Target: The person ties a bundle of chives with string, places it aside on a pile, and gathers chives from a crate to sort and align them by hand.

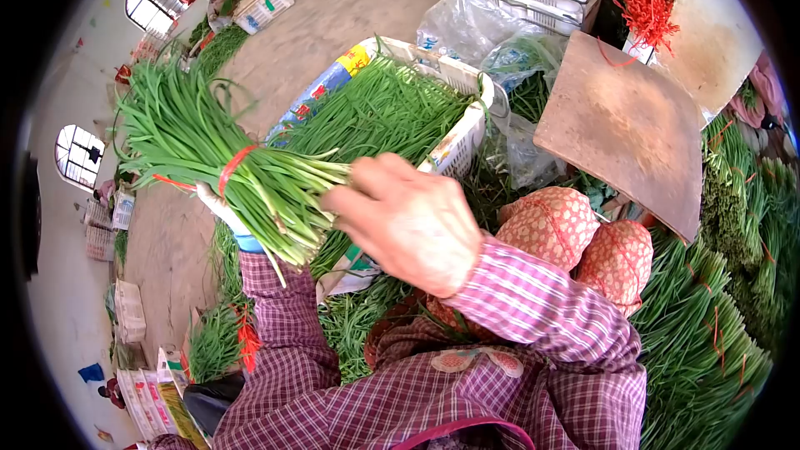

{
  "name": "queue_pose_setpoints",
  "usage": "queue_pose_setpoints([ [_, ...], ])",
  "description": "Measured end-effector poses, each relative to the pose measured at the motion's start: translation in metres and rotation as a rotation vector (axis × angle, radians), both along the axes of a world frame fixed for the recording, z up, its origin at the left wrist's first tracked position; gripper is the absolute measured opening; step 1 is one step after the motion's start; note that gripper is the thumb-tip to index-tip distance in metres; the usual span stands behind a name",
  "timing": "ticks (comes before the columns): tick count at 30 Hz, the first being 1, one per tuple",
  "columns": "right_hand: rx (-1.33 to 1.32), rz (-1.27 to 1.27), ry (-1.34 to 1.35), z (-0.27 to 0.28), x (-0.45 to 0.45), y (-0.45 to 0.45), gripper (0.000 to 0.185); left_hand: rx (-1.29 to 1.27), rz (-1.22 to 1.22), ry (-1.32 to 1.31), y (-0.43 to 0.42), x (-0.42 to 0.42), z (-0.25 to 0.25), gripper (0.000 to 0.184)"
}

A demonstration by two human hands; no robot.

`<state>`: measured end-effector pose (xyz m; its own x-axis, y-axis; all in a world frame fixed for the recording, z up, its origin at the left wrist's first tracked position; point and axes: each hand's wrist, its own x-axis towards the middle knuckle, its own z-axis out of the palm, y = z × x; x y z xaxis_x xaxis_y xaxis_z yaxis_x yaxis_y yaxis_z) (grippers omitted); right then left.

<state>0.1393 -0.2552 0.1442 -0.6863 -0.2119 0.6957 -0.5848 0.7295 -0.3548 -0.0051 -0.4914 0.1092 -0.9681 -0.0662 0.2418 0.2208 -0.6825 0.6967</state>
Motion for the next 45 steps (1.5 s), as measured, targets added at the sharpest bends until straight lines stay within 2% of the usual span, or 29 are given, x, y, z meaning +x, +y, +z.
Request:
queue_pose_setpoints([
  [1,0.018,0.005,0.019,0.005,-0.004,-0.009,0.020,-0.002,-0.004,0.003,0.003,0.000,-0.001,0.071],
  [3,0.031,-0.006,0.084,-0.002,-0.016,-0.019,0.018,0.071,-0.202,0.012,0.006,-0.001,-0.007,0.072],
  [6,0.091,0.007,0.082,-0.009,-0.022,-0.025,0.010,0.030,-0.176,0.025,0.009,-0.007,-0.014,0.070],
  [11,0.206,0.071,0.123,-0.014,-0.028,-0.011,0.013,0.039,-0.155,0.038,0.013,-0.007,-0.018,0.068],
  [14,0.278,0.144,0.104,-0.014,-0.027,0.000,0.010,0.038,-0.226,0.074,0.011,-0.002,-0.018,0.068],
  [17,0.289,0.184,0.085,-0.024,-0.016,0.011,0.017,0.014,-0.210,0.069,0.005,-0.006,-0.023,0.068],
  [19,0.296,0.229,0.028,-0.037,0.003,0.024,0.017,0.118,-0.252,-0.022,-0.004,-0.014,-0.024,0.068],
  [20,0.311,0.221,-0.039,-0.048,0.015,0.032,0.018,0.062,-0.156,-0.002,-0.012,-0.024,-0.026,0.066],
  [21,0.312,0.181,-0.093,-0.059,0.026,0.041,0.019,0.010,-0.095,-0.071,-0.019,-0.031,-0.026,0.082],
  [25,0.540,-0.025,-0.419,-0.108,0.059,0.067,0.026,0.033,-0.116,-0.010,-0.020,-0.030,-0.016,0.080],
  [26,0.418,-0.016,-0.369,-0.094,0.052,0.065,0.033,0.024,-0.092,-0.027,-0.018,-0.028,-0.015,0.080],
  [27,0.277,-0.038,-0.388,-0.076,0.047,0.062,0.025,0.017,-0.068,-0.042,-0.015,-0.026,-0.012,0.079],
  [29,0.154,-0.063,-0.243,-0.039,0.031,0.056,0.019,-0.005,-0.021,-0.042,0.002,-0.016,-0.007,0.079],
  [31,-0.119,-0.050,-0.066,-0.017,0.015,0.040,0.016,0.012,-0.198,-0.060,0.002,-0.015,-0.012,0.078],
  [33,-0.201,0.006,-0.024,-0.002,0.005,0.022,0.015,-0.018,-0.190,-0.033,0.010,-0.017,-0.011,0.077],
  [35,-0.111,-0.051,0.007,0.003,0.005,0.006,0.023,0.001,-0.112,-0.006,0.021,-0.012,-0.005,0.064],
  [36,-0.086,-0.086,0.024,0.002,0.005,-0.003,0.033,-0.060,-0.028,0.008,0.023,-0.015,-0.006,0.067],
  [37,-0.067,-0.086,0.093,-0.005,0.004,-0.007,0.038,-0.006,-0.178,-0.092,0.010,-0.024,-0.015,0.071],
  [39,0.027,-0.152,0.089,-0.044,0.008,-0.011,0.040,0.016,-0.222,-0.194,0.000,-0.034,-0.015,0.074],
  [41,0.105,-0.139,-0.344,-0.076,0.041,0.008,0.035,-0.074,-0.136,-0.137,0.032,-0.002,0.009,0.077],
  [43,0.233,0.030,-0.832,-0.096,0.059,0.046,0.025,-0.108,-0.149,-0.121,0.016,-0.017,0.003,0.075],
  [44,0.086,-0.020,-0.573,-0.100,0.072,0.059,0.027,-0.118,-0.166,-0.104,0.022,-0.012,0.004,0.073],
  [45,-0.024,-0.112,-0.516,-0.085,0.077,0.066,0.031,-0.126,-0.182,-0.085,0.027,-0.005,0.010,0.071],
])
